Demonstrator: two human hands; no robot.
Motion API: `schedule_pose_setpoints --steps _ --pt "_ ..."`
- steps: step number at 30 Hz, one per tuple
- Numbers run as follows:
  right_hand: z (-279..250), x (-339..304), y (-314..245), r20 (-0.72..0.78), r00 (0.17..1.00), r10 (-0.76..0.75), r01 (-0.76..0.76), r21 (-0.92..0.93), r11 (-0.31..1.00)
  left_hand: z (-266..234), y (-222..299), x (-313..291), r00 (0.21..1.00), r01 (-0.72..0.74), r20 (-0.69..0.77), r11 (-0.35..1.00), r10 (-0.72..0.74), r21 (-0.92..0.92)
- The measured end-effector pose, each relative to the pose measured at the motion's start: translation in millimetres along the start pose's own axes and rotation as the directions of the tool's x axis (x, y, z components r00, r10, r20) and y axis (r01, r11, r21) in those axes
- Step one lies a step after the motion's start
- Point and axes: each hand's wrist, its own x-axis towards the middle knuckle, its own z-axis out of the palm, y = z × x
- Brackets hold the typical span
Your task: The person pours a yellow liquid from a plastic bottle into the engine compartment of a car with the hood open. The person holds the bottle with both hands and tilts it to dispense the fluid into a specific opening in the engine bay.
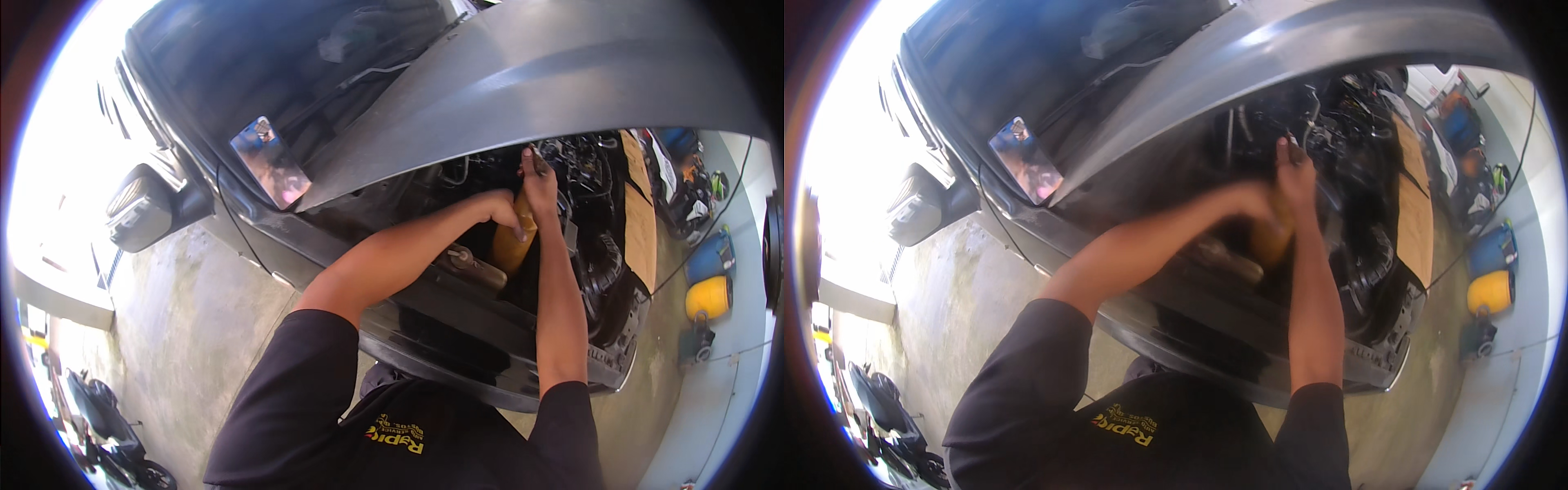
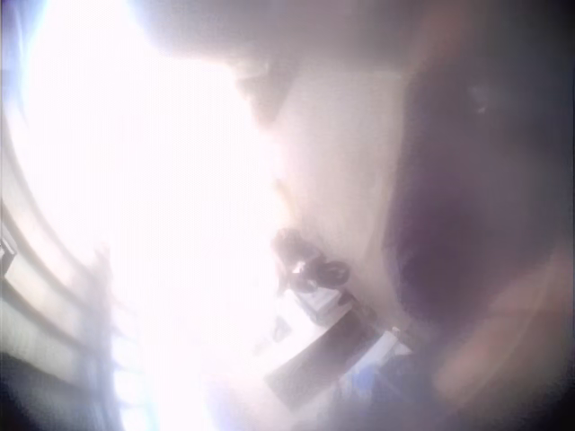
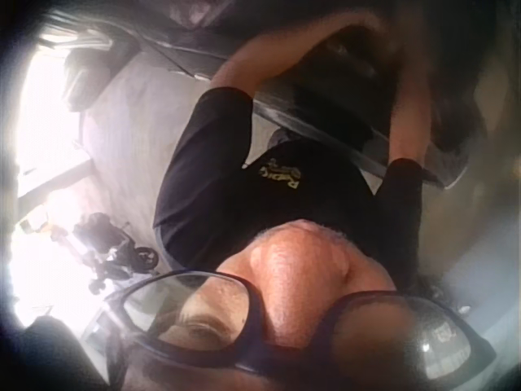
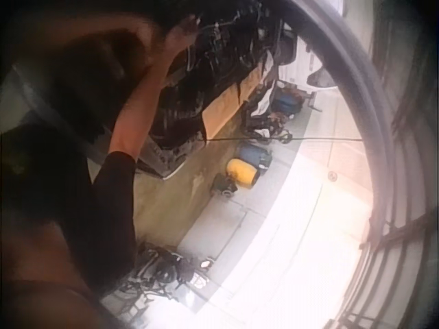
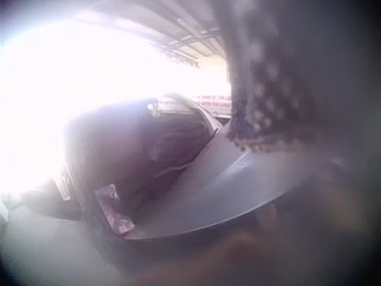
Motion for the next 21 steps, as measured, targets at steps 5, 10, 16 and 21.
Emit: schedule_pose_setpoints --steps 5,10,16,21 --pt "-7.7 8.7 9.2 -0.104 0.993 0.055 -0.061 -0.058 0.996 0.5 13.3 -1.5 1.000 0.004 0.030 1.000 -0.004 -0.003" --pt "-3.5 3.9 3.7 -0.054 0.996 0.066 -0.068 -0.050 0.996 -2.3 6.0 -6.2 0.999 0.027 0.026 0.999 -0.027 -0.017" --pt "-2.0 16.5 29.4 -0.092 0.992 -0.092 0.092 -0.006 0.996 0.5 12.1 1.4 0.999 0.021 0.042 1.000 -0.021 -0.022" --pt "3.8 0.2 -13.8 -0.179 0.978 0.111 -0.165 -0.326 0.931 -5.2 -2.9 -5.7 0.999 0.042 0.007 0.997 -0.042 -0.060"
